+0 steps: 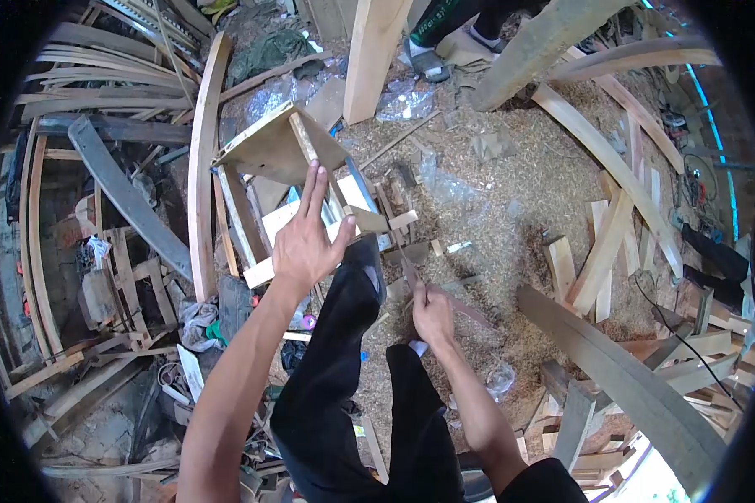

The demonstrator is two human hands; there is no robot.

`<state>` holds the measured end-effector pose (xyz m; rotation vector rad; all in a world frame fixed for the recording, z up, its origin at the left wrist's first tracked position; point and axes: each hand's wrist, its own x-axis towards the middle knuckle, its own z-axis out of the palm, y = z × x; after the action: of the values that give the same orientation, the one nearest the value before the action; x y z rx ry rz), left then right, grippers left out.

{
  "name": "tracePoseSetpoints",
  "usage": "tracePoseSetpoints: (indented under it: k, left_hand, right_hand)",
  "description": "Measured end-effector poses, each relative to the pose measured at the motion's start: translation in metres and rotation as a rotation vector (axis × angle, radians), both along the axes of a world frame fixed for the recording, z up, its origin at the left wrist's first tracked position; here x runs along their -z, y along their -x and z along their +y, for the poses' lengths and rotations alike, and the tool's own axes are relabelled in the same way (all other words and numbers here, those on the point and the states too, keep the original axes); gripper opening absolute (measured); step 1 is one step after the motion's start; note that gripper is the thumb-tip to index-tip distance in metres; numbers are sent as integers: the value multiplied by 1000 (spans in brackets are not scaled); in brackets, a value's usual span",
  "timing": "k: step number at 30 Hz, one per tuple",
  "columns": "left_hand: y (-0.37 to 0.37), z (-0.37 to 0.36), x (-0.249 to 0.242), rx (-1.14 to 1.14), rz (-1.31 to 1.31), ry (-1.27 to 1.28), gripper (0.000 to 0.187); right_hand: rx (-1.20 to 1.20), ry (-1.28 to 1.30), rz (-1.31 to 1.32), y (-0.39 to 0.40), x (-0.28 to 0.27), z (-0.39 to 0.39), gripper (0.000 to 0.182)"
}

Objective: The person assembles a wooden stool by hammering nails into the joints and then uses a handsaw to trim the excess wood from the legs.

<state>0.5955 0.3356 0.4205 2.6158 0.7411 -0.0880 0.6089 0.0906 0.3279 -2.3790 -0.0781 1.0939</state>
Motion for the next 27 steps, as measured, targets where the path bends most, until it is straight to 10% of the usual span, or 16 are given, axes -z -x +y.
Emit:
tracePoseSetpoints:
  k: [5, 15, 27]
  left_hand:
    - [2, 1, 7, 27, -89, -11, 77]
    - [-1, 0, 3, 27, -43, 9, 78]
    - [-4, 2, -1, 16, -5, 41, 79]
  right_hand:
    - [10, -64, -101, -40, 80, 63, 63]
    - [32, -34, 25, 2, -1, -8, 57]
    - [56, -111, -26, -41, 98, 46, 62]
